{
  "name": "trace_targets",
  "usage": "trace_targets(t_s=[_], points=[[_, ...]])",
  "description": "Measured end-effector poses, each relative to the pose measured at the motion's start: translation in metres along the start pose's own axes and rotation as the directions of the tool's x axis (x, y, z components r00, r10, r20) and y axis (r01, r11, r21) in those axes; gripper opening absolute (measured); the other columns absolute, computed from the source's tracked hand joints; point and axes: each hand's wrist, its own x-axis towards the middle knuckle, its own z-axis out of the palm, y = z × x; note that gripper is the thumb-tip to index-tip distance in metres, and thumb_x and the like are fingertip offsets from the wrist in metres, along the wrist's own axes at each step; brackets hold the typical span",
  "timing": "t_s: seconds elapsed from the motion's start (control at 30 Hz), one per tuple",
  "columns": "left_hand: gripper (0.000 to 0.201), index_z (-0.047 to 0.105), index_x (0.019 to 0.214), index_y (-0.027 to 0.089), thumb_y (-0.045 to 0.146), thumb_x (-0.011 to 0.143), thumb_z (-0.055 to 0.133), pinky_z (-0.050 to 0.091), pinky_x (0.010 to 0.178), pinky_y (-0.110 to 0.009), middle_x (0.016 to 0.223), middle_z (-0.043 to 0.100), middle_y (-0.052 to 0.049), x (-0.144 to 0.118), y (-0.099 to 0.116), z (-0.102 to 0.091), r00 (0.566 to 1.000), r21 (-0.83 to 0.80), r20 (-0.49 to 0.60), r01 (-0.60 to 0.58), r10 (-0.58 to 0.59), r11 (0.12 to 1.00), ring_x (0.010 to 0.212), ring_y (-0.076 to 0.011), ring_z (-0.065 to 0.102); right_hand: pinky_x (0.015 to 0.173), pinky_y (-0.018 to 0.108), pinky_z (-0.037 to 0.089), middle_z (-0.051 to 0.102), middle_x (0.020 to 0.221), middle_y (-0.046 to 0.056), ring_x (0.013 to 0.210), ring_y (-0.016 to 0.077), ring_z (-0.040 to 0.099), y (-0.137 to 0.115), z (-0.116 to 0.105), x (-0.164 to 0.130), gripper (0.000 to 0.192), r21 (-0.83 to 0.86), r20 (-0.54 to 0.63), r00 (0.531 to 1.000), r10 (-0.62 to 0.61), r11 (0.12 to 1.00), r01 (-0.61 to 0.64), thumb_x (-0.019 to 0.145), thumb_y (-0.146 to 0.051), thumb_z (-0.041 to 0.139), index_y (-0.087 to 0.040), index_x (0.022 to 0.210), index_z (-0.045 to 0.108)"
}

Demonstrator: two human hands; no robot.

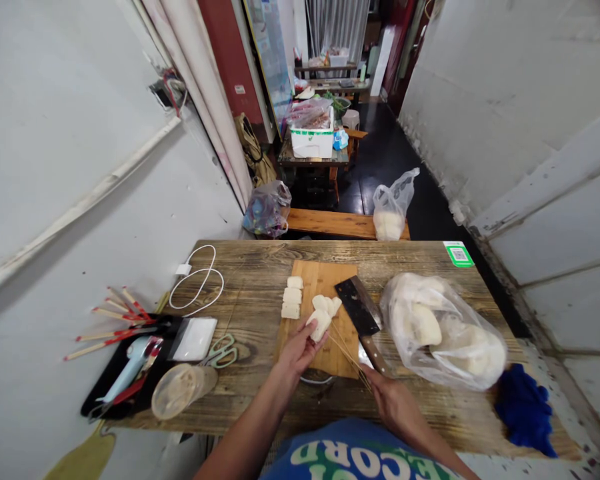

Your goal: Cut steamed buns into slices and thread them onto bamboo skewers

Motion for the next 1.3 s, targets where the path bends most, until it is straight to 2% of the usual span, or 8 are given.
trace_targets(t_s=[0.3,0.53,0.67,0.9,1.1,1.3], points=[[0.027,0.057,0.096,0.012,0.005,0.07,0.059,0.048,0.082,-0.039,0.094,0.064,-0.01,-0.005,-0.003,0.002,1.0,0.051,-0.008,0.025,-0.024,0.998,0.085,-0.0201,0.061,0.081,0.031,0.046,0.058,0.111,0.011,0.099,0.0203,0.057,-0.005,0.0,-0.003,0.044,0.03,-0.005,0.999,0.051,0.998,-0.051,0.086,-0.021,0.025,-0.014,0.122,0.049],[0.027,0.056,0.097,0.011,0.005,0.07,0.059,0.049,0.08,-0.038,0.097,0.063,-0.011,-0.01,-0.004,0.009,0.999,0.09,0.015,0.044,-0.046,0.995,0.083,-0.0197,0.061,0.082,0.031,0.046,0.059,0.11,0.012,0.096,0.0208,0.059,-0.005,0.001,-0.004,0.041,0.08,-0.085,0.996,0.013,0.997,-0.006,0.086,-0.02,0.03,-0.015,0.119,0.053],[0.024,0.058,0.093,0.011,0.005,0.07,0.059,0.049,0.079,-0.037,0.096,0.063,-0.01,-0.013,-0.004,0.01,0.998,0.099,0.025,0.047,-0.049,0.994,0.082,-0.018,0.061,0.081,0.031,0.047,0.06,0.109,0.012,0.096,0.0208,0.059,-0.001,0.004,-0.004,0.041,0.082,-0.089,0.996,0.004,0.997,0.003,0.086,-0.021,0.029,-0.015,0.119,0.052],[0.026,0.058,0.096,0.011,0.007,0.069,0.06,0.049,0.079,-0.037,0.097,0.063,-0.01,-0.015,-0.008,0.009,0.996,0.129,0.062,0.058,-0.067,0.99,0.082,-0.0191,0.061,0.081,0.031,0.047,0.06,0.107,0.014,0.095,0.0217,0.059,0.0,0.007,-0.004,0.042,0.036,-0.09,0.996,0.001,0.999,0.003,0.085,-0.02,0.028,-0.01,0.115,0.055],[0.027,0.058,0.096,0.011,0.007,0.07,0.06,0.047,0.083,-0.04,0.098,0.062,-0.01,-0.016,-0.012,0.01,0.996,0.121,0.061,0.059,-0.066,0.991,0.084,-0.0202,0.06,0.081,0.031,0.048,0.06,0.106,0.015,0.094,0.0214,0.06,-0.009,0.002,-0.003,0.042,0.045,-0.11,0.994,-0.02,0.999,0.025,0.085,-0.02,0.026,-0.008,0.113,0.056],[0.027,0.059,0.096,0.012,0.009,0.069,0.062,0.047,0.083,-0.04,0.1,0.062,-0.011,-0.02,-0.019,0.012,0.995,0.132,0.062,0.074,-0.082,0.989,0.085,-0.0203,0.06,0.079,0.031,0.048,0.06,0.105,0.017,0.09,0.0223,0.061,-0.006,0.005,-0.003,0.043,0.038,-0.106,0.994,-0.026,0.999,0.03,0.085,-0.02,0.026,-0.005,0.112,0.056]])
